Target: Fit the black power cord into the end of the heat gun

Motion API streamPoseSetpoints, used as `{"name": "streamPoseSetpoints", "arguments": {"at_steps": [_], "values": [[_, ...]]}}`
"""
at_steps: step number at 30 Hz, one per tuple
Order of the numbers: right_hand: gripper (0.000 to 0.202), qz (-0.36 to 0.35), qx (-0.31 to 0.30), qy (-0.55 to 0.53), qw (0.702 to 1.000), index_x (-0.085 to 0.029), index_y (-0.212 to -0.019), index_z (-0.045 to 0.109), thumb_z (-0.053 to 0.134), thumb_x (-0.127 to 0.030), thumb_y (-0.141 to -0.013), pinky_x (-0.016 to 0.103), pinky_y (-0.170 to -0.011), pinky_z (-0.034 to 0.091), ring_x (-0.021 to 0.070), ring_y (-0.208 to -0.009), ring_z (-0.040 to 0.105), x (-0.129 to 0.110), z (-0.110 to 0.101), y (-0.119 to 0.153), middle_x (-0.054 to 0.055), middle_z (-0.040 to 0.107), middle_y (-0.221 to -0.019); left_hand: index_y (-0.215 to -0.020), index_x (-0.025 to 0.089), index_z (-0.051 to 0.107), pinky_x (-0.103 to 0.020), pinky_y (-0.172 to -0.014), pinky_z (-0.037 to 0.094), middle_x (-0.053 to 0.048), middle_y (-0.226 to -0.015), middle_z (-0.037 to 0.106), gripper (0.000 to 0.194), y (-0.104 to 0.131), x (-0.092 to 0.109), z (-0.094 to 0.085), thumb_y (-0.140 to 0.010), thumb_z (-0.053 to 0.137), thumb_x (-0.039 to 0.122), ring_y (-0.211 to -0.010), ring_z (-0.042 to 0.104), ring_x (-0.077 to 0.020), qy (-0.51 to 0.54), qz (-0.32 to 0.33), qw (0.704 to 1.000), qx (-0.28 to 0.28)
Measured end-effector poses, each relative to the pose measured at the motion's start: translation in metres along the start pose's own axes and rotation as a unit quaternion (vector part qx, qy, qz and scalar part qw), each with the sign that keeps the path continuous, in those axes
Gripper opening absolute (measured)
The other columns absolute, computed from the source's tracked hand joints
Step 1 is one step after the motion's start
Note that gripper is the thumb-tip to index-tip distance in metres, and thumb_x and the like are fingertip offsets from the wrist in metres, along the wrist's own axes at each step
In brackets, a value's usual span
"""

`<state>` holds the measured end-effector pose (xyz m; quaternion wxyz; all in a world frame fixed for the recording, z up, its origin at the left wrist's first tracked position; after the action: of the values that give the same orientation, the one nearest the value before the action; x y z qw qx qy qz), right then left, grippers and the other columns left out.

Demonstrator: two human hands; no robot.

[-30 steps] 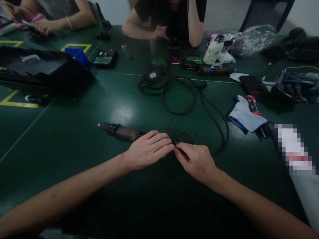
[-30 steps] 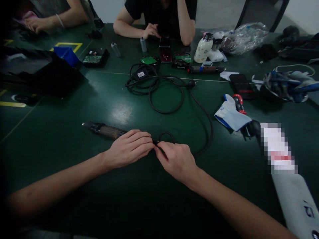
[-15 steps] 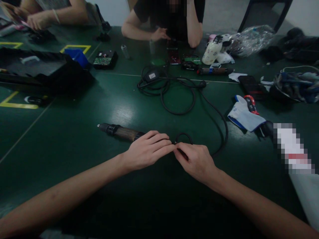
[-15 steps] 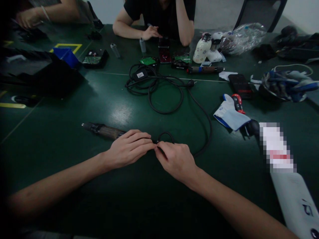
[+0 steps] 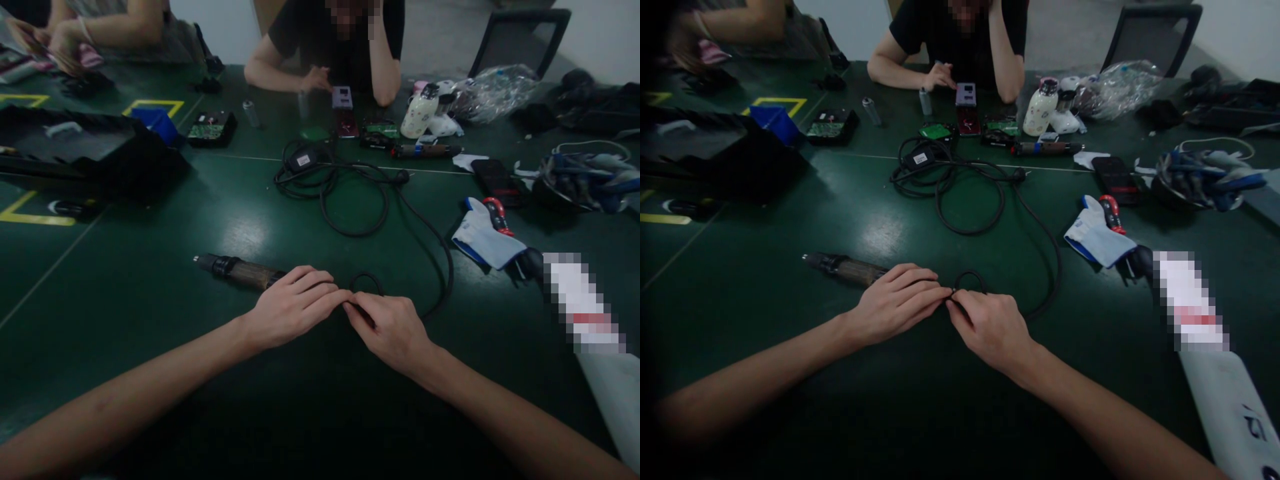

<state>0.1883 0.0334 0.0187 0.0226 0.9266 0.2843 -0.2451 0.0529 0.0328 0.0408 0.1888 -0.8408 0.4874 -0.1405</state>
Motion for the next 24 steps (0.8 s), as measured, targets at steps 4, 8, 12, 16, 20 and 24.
{"name": "streamPoseSetpoints", "arguments": {"at_steps": [4,8,12,16,20,24], "values": [[0.023,-0.003,0.001,-0.004,1.0,-0.018,-0.103,0.066,0.046,-0.031,-0.108,0.028,-0.065,0.042,0.0134,-0.068,0.064,-0.0005,-0.0007,0.0,0.002,0.073,-0.087,-0.138,0.02,0.056,-0.041,-0.107,0.045,-0.004,-0.123,0.07,0.037,-0.0003,0.0007,0.0012,-0.101,0.059,0.023,-0.12,0.06,-0.0204,-0.005,0.0,1.0,-0.009],[0.024,-0.006,0.003,0.005,1.0,-0.018,-0.101,0.065,0.046,-0.03,-0.108,0.029,-0.064,0.042,0.0138,-0.068,0.064,-0.0005,-0.0007,0.0001,0.002,0.072,-0.087,-0.143,0.021,0.053,-0.041,-0.109,0.043,-0.005,-0.126,0.069,0.042,-0.0002,0.003,0.0024,-0.101,0.056,0.018,-0.123,0.059,-0.0204,0.0,0.011,1.0,-0.027],[0.024,-0.006,0.006,0.008,1.0,-0.018,-0.102,0.065,0.045,-0.031,-0.108,0.029,-0.065,0.042,0.0142,-0.069,0.065,-0.0008,-0.0007,0.0,0.002,0.072,-0.086,-0.139,0.019,0.055,-0.04,-0.109,0.044,-0.004,-0.122,0.07,0.039,-0.0012,0.0021,-0.0007,-0.101,0.058,0.021,-0.118,0.061,-0.0198,-0.001,0.005,1.0,-0.01],[0.024,-0.006,0.003,0.006,1.0,-0.017,-0.103,0.066,0.046,-0.03,-0.108,0.029,-0.066,0.042,0.0141,-0.069,0.066,-0.0008,-0.0005,0.0,0.002,0.072,-0.086,-0.137,0.018,0.056,-0.04,-0.107,0.045,-0.005,-0.122,0.07,0.037,-0.0023,0.0009,-0.0016,-0.101,0.059,0.023,-0.117,0.061,-0.0195,-0.008,-0.003,1.0,-0.002],[0.023,-0.009,0.006,0.01,1.0,-0.017,-0.098,0.065,0.047,-0.029,-0.107,0.029,-0.064,0.042,0.014,-0.067,0.064,-0.0008,-0.002,0.0001,0.003,0.073,-0.085,-0.143,0.02,0.052,-0.041,-0.109,0.043,-0.004,-0.124,0.07,0.043,-0.0018,0.0042,0.0016,-0.101,0.057,0.022,-0.12,0.06,-0.0201,0.002,0.015,1.0,-0.021],[0.024,-0.005,-0.001,0.004,1.0,-0.018,-0.103,0.066,0.046,-0.03,-0.108,0.028,-0.064,0.043,0.0137,-0.068,0.065,-0.0006,-0.0016,0.0002,0.003,0.073,-0.087,-0.14,0.019,0.055,-0.04,-0.109,0.044,-0.005,-0.123,0.07,0.04,-0.0015,0.0026,0.0007,-0.1,0.059,0.023,-0.118,0.062,-0.0198,0.0,0.004,1.0,-0.01]]}}
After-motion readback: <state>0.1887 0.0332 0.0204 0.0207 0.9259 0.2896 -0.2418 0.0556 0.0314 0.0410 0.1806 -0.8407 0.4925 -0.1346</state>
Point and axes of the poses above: each hand's wrist, its own y-axis away from the middle knuckle, its own z-axis out of the palm, x = y × z, the point moved 8 cm from there along -y, towards the middle knuckle
